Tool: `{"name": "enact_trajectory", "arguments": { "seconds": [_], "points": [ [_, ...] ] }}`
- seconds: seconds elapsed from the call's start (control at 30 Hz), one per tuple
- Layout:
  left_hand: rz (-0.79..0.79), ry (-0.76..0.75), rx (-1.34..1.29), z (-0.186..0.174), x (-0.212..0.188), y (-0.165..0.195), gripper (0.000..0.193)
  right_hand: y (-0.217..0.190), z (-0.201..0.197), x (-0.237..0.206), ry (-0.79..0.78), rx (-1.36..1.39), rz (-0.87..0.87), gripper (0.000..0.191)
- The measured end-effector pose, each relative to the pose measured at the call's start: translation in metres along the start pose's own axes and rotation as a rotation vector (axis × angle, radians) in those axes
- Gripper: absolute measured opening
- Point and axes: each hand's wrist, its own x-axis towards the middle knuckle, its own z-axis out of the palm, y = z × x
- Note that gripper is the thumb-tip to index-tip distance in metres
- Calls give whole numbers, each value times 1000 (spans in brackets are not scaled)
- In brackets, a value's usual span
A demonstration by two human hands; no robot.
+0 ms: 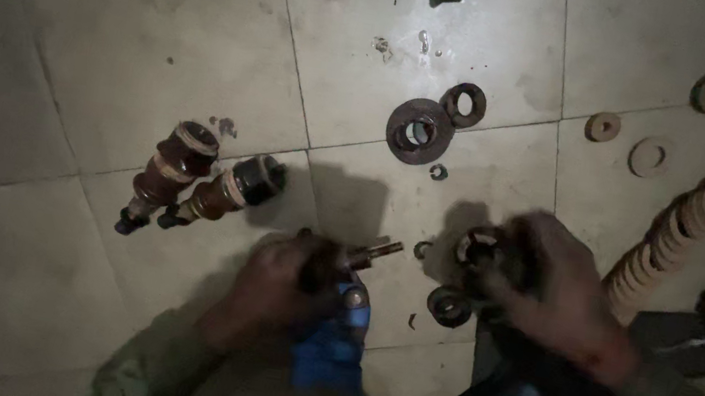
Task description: The person assembles mechanical components on a tiled floor, inserting a metal rod into a cylindrical housing and adding washers and rings. The person handles multiple similar assemblies, picking up parts and fitting them together by hand.
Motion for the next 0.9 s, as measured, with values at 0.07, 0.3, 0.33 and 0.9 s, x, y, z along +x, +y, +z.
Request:
{"name": "enact_trajectory", "arguments": {
  "seconds": [0.07,0.3,0.33,0.9],
  "points": [
    [-73,-115,-407,15,6,5,45,-20,7,27,70,-67,-68,61],
    [-158,-353,-376,18,11,45,68,-61,46,-1,-82,-199,-676,69],
    [-116,-363,-234,17,11,51,58,-57,52,-7,-103,-229,-637,62],
    [-362,-487,-969,17,-10,-3,55,46,60,-32,42,-188,-241,72]
  ]
}}
